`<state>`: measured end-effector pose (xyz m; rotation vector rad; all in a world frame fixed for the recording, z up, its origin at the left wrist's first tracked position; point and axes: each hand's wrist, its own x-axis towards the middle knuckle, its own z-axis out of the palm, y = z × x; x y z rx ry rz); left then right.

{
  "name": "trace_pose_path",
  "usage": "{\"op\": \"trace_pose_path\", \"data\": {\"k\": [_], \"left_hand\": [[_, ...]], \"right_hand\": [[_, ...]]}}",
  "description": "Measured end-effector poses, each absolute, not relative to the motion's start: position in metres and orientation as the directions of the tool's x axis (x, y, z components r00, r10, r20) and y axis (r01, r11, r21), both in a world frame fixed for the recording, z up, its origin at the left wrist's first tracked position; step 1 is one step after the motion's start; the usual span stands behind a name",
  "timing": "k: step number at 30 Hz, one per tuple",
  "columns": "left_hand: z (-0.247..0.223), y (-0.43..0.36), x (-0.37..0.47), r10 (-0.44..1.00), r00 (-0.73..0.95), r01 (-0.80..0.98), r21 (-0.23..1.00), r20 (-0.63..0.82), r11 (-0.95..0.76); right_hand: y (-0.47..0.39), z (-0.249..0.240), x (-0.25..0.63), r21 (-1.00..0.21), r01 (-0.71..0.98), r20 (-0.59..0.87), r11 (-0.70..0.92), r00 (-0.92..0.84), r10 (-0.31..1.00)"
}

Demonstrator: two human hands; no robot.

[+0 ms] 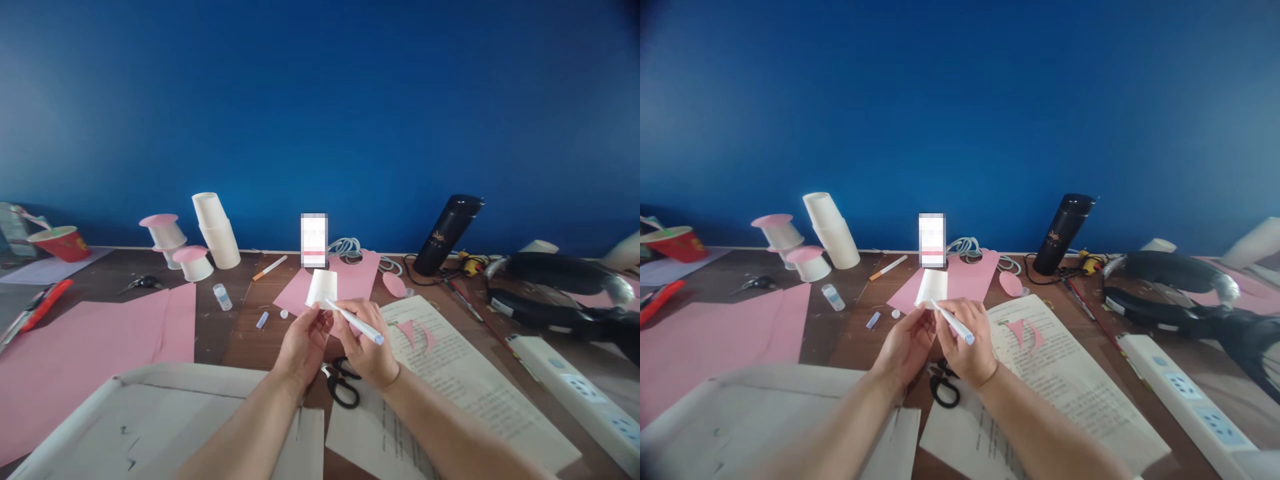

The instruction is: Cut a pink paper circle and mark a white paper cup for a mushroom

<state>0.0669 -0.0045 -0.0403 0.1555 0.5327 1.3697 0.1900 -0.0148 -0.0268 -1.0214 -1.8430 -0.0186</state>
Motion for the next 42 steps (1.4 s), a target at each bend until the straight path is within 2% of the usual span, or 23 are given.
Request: {"op": "trace_pose_path", "data": {"k": [8,32,42], "left_hand": [[-0.0424,-0.0054,0.0673,0.967,0.117,-0.864,0.458,-0.225,0.211],[-0.0429,-0.0047,0.0690,0.968,0.109,-0.869,0.452,-0.225,0.203],[-0.0419,-0.0057,0.0693,0.962,0.126,-0.877,0.425,-0.243,0.223]], "right_hand": [[-0.0118,-0.0286,0.1871,-0.387,0.654,0.751,0.650,-0.186,0.634],[-0.0148,-0.0262,0.1873,-0.320,0.697,0.771,0.641,-0.201,0.604],[-0.0168,-0.0283,0.1845,-0.358,0.665,0.775,0.656,-0.180,0.606]]}}
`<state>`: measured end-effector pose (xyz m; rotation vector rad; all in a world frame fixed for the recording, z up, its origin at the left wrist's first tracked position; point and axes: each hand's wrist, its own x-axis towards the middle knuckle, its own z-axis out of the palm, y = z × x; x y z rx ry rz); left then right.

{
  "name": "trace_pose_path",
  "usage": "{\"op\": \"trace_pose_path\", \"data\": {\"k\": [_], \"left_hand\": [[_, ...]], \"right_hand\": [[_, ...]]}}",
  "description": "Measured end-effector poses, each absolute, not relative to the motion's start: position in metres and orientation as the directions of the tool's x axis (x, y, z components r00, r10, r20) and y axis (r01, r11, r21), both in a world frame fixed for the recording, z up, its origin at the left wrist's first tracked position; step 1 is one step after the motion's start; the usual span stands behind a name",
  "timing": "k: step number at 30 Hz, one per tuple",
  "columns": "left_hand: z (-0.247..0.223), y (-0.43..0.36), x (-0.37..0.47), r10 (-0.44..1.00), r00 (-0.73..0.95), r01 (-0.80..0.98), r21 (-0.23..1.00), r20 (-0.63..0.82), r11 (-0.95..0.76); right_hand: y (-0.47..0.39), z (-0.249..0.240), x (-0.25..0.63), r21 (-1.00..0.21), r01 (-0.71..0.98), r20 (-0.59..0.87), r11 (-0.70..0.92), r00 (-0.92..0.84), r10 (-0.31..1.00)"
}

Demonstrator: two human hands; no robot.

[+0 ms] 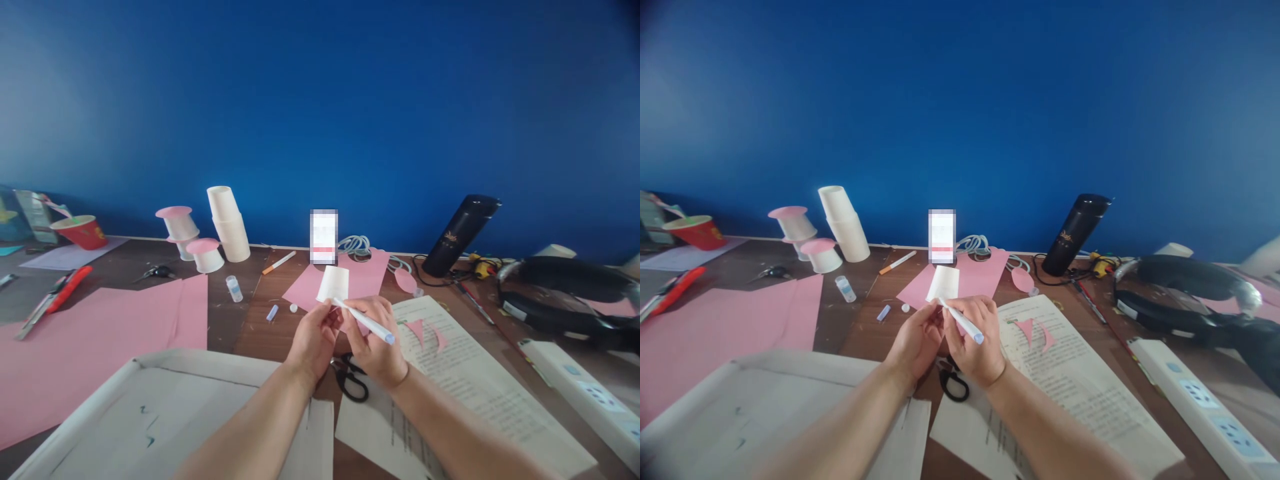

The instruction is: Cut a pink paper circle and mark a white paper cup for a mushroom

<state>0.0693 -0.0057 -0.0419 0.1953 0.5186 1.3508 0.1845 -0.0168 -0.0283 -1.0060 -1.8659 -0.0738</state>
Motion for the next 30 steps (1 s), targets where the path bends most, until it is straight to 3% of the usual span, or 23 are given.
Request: {"op": "trace_pose_path", "data": {"k": [18,30], "left_hand": [[-0.0420,-0.0037,0.0715,0.963,0.120,-0.876,0.430,-0.241,0.217],[-0.0427,-0.0042,0.0725,0.975,0.133,-0.839,0.503,-0.180,0.208]], "right_hand": [[-0.0132,-0.0303,0.1831,-0.325,0.684,0.776,0.653,-0.202,0.597],[-0.0128,-0.0289,0.1819,-0.304,0.689,0.772,0.658,-0.226,0.594]]}}
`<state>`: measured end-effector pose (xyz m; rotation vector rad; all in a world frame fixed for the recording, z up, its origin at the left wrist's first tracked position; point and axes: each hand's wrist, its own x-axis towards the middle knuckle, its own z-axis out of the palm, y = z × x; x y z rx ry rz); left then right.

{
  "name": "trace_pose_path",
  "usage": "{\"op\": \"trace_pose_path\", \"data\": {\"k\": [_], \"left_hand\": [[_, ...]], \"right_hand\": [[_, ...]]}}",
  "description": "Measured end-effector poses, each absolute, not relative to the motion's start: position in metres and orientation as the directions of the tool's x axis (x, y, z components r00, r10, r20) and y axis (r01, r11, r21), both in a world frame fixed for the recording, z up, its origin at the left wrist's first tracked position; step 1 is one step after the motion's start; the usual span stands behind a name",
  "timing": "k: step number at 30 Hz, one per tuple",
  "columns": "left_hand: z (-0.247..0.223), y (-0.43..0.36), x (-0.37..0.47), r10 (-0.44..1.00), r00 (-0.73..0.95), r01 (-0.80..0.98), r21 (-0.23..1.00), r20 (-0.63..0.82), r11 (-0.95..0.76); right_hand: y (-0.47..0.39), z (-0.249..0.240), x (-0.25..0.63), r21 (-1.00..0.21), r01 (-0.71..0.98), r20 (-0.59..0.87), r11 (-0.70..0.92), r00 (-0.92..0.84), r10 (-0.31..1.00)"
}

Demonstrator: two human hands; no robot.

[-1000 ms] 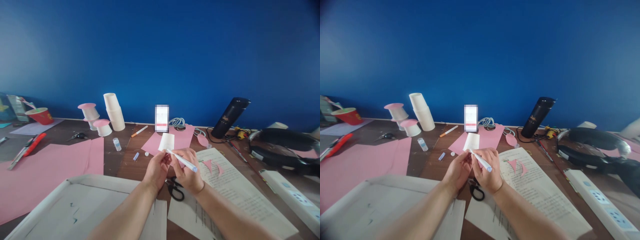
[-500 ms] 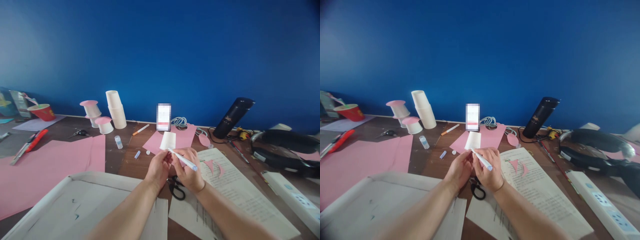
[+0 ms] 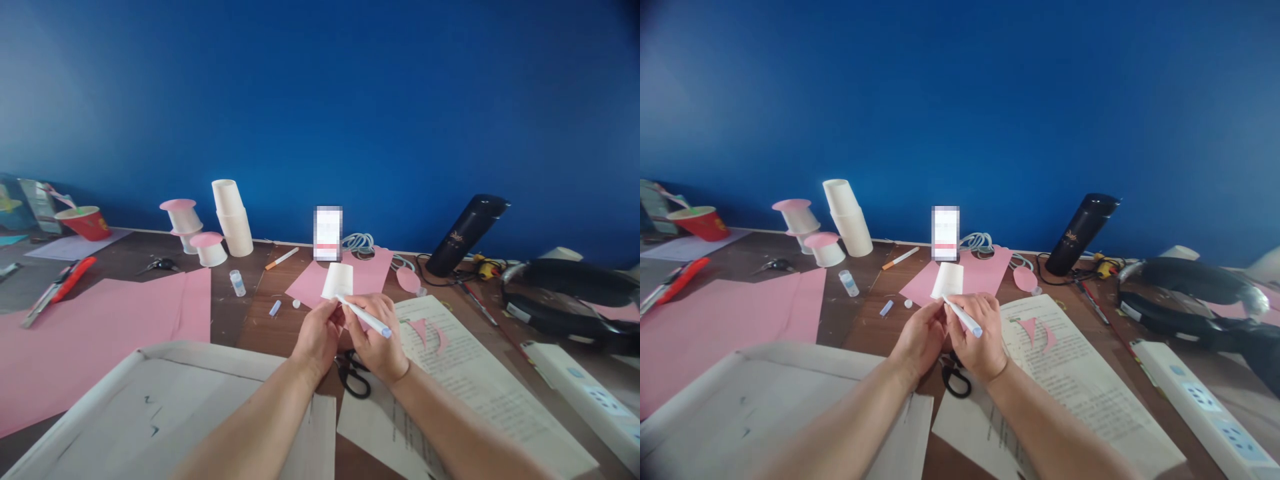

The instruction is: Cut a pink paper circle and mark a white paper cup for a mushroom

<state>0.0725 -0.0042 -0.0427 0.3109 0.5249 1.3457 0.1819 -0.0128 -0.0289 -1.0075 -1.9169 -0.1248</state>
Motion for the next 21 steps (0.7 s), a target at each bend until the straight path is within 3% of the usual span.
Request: {"op": "trace_pose_path", "data": {"k": [7,14,21], "left_hand": [[-0.0435,-0.0049,0.0736,0.978,0.132,-0.850,0.489,-0.161,0.196],[-0.0385,-0.0058,0.0718,0.965,0.112,-0.869,0.448,-0.239,0.212],[-0.0403,-0.0051,0.0724,0.968,0.122,-0.874,0.437,-0.221,0.210]], "right_hand": [[-0.0147,-0.0273,0.1824,-0.302,0.687,0.787,0.661,-0.213,0.580],[-0.0172,-0.0275,0.1843,-0.358,0.673,0.812,0.647,-0.117,0.571],[-0.0162,-0.0293,0.1832,-0.336,0.688,0.776,0.643,-0.185,0.603]]}}
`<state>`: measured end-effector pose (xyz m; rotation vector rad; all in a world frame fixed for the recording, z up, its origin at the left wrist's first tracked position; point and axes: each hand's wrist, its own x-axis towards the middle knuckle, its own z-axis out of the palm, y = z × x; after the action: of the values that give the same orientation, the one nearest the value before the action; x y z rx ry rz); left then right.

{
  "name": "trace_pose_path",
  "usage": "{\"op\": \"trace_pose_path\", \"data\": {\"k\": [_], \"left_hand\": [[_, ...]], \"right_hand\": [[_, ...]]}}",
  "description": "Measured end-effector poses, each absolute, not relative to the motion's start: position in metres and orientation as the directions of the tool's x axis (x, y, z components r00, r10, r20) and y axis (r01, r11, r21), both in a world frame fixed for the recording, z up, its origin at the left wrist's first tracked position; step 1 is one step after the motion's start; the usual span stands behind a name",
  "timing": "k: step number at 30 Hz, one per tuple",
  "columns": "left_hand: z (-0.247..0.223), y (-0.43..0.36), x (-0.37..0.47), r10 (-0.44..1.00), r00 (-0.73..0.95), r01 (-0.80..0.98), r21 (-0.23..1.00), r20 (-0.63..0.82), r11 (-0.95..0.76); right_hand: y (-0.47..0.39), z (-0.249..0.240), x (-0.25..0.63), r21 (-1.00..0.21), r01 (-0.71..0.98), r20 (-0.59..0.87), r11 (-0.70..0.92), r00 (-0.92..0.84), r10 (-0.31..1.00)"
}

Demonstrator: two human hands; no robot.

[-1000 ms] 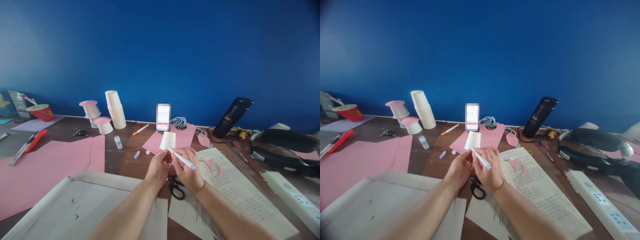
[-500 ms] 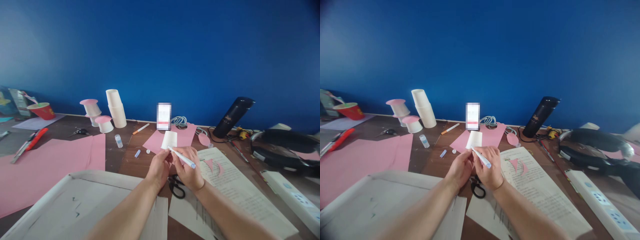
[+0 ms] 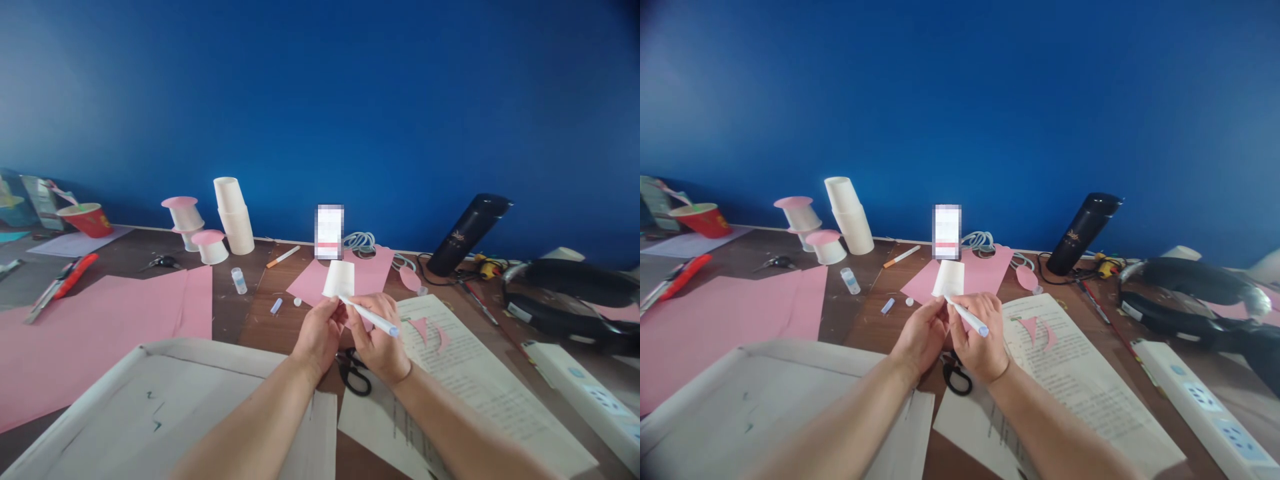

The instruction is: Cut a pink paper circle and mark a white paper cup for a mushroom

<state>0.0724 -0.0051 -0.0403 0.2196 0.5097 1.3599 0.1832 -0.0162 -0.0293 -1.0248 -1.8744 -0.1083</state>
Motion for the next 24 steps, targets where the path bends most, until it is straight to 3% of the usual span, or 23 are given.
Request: {"op": "trace_pose_path", "data": {"k": [12,24], "left_hand": [[-0.0448,-0.0055,0.0741,0.987,0.135,-0.815,0.557,-0.089,0.162],[-0.0461,-0.0062,0.0771,0.991,0.111,-0.743,0.656,-0.070,0.130]], "right_hand": [[-0.0159,-0.0289,0.1829,-0.337,0.711,0.768,0.617,-0.170,0.617],[-0.0143,-0.0267,0.1836,-0.315,0.724,0.763,0.614,-0.192,0.617]]}}
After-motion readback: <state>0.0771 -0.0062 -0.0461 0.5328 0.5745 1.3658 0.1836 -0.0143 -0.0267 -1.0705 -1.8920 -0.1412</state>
